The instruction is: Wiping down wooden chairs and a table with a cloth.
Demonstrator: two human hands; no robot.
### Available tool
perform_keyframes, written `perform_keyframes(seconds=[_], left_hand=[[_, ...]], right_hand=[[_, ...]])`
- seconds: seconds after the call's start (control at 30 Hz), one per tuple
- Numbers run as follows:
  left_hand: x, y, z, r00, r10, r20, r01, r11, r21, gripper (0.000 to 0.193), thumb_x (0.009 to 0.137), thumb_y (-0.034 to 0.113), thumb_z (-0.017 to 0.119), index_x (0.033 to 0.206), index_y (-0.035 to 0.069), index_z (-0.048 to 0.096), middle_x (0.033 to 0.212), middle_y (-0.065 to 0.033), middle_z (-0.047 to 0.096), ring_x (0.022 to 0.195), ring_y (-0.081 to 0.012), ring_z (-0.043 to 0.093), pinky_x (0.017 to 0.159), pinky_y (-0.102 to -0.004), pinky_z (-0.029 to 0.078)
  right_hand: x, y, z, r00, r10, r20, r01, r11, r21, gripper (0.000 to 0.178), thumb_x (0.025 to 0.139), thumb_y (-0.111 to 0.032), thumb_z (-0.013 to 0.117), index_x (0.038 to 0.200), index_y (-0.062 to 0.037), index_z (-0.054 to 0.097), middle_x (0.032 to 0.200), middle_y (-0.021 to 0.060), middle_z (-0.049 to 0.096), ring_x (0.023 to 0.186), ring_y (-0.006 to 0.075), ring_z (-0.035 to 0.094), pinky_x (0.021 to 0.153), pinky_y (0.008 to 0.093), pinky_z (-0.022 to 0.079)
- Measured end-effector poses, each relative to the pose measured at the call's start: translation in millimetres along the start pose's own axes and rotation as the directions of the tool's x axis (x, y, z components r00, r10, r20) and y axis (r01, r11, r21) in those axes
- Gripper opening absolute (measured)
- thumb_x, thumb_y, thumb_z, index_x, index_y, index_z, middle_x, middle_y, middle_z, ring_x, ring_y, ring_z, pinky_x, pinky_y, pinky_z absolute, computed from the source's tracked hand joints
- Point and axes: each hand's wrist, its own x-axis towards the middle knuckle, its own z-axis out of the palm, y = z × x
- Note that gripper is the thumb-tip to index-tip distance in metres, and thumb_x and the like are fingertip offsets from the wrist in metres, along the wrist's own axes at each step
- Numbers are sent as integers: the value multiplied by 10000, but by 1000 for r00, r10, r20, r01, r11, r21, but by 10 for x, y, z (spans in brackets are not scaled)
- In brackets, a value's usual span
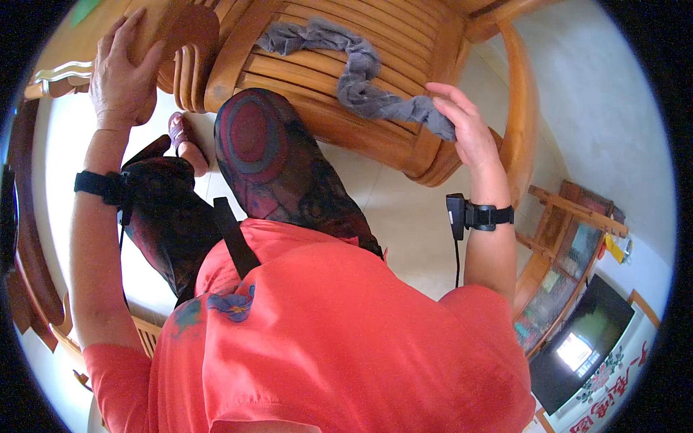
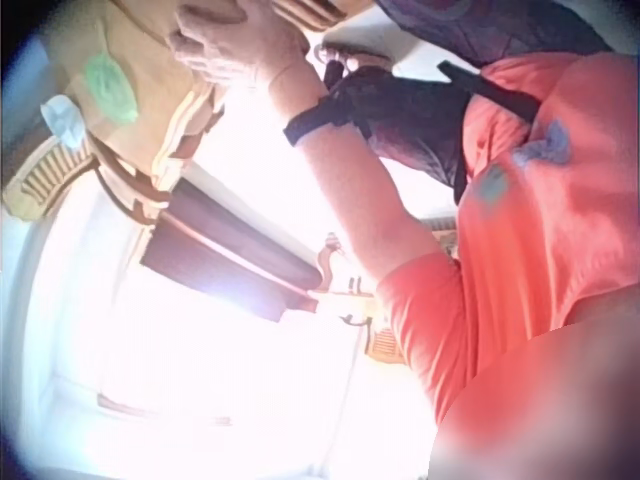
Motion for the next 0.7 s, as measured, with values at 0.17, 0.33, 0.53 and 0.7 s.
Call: perform_keyframes(seconds=[0.17,0.33,0.53,0.7], left_hand=[[4,208,-216,999,-47,-20,44,990,-137,618,747,245,720,1318,63,570,1350,-219,520,1250,-413,498,1069,-476,402],[8,161,-114,997,-69,-19,67,992,-103,613,767,283,728,1326,82,575,1385,-219,506,1271,-424,483,1088,-489,381],[44,129,-101,998,-53,-20,50,989,-136,636,756,282,739,1334,80,566,1373,-231,508,1264,-422,491,1081,-490,393],[40,115,-72,999,-50,-4,48,984,-170,636,738,269,741,1325,91,571,1364,-232,510,1255,-422,494,1074,-489,402]], right_hand=[[191,132,-68,997,-64,-51,-1,607,-795,267,905,-202,662,1131,-61,686,1168,83,660,1067,220,630,912,341,499],[710,159,611,856,-459,237,436,396,-808,279,830,-143,705,1104,-89,696,1193,111,636,1113,332,606,951,393,494],[1636,-5,1682,483,-722,496,774,87,-627,345,801,-80,686,1145,-109,678,1208,113,631,1114,342,589,960,416,479],[2174,274,2104,520,-659,544,796,141,-589,283,804,-85,678,1084,-120,691,1129,85,664,1079,339,589,954,422,473]])
